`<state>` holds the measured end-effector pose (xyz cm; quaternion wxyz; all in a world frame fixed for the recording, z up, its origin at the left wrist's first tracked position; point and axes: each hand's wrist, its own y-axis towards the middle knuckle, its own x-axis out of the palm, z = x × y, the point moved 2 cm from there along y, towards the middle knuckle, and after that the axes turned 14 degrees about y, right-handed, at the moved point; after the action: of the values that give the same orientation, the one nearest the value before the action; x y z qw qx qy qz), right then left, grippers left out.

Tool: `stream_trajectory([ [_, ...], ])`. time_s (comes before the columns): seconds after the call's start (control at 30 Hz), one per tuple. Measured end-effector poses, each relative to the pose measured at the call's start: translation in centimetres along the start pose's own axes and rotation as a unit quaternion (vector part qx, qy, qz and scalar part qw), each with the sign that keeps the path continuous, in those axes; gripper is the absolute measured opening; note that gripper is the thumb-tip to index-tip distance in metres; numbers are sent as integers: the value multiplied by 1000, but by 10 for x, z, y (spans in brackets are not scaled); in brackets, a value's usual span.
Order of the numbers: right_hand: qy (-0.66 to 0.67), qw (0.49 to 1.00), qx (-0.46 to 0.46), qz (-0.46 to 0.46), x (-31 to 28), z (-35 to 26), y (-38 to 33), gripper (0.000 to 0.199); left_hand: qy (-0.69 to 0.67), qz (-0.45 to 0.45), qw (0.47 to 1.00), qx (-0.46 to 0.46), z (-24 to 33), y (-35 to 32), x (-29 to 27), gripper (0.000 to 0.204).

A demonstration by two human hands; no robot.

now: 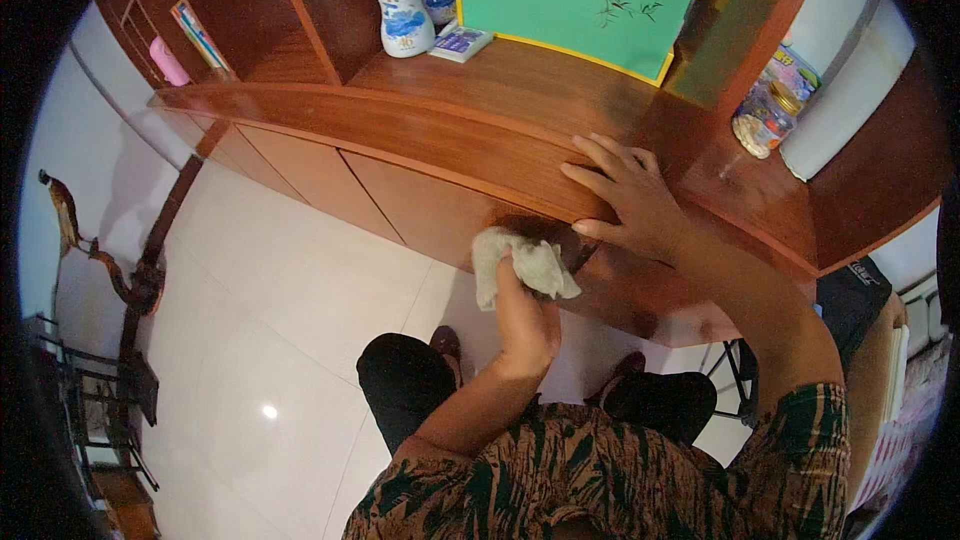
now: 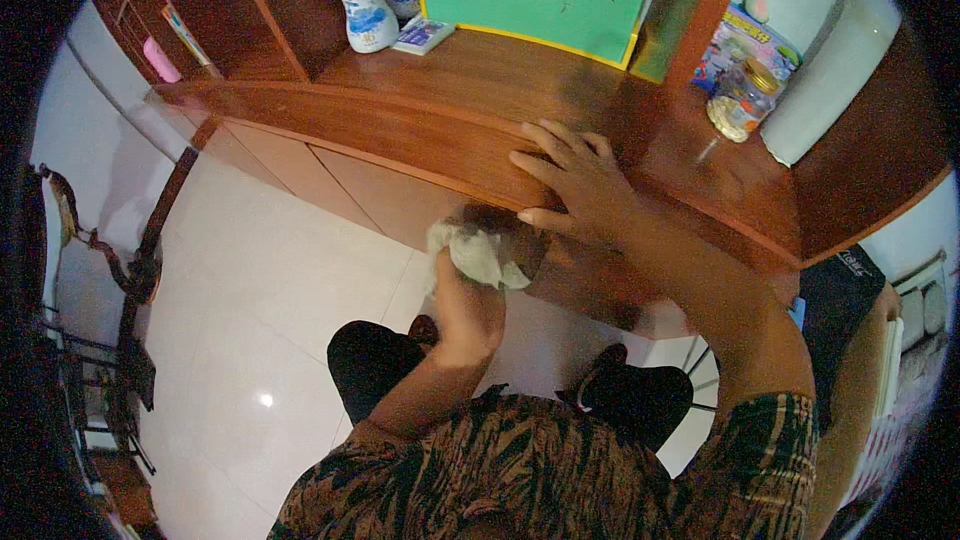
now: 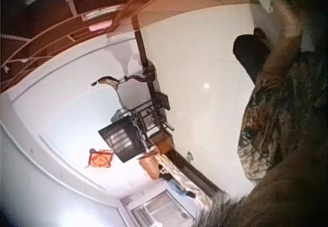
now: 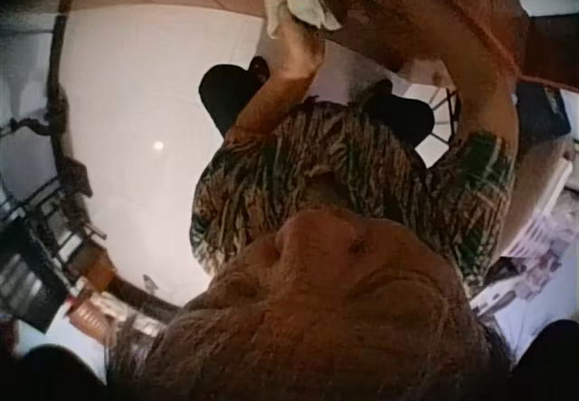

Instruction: The person wipes the exterior surfaces and shelves of a wooden cabinet with a cloth.

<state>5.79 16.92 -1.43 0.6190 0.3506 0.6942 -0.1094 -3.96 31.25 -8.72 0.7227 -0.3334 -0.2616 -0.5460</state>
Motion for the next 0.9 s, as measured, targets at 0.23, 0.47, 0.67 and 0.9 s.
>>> stream_trajectory([
  [0.23,-2,1000,8,-7,0,-4,-1,68,401,98,907,-78,-37,38,-4,77],
  [0.47,-12,998,44,-40,-2,-1,1,70,373,192,907,-50,-89,81,-48,74],
  [0.67,-20,995,60,-76,-2,-6,8,68,381,334,859,71,-185,161,-179,59],
  [0.9,-19,994,52,-93,-2,7,5,75,21,278,954,-109,-195,166,-226,52],
])
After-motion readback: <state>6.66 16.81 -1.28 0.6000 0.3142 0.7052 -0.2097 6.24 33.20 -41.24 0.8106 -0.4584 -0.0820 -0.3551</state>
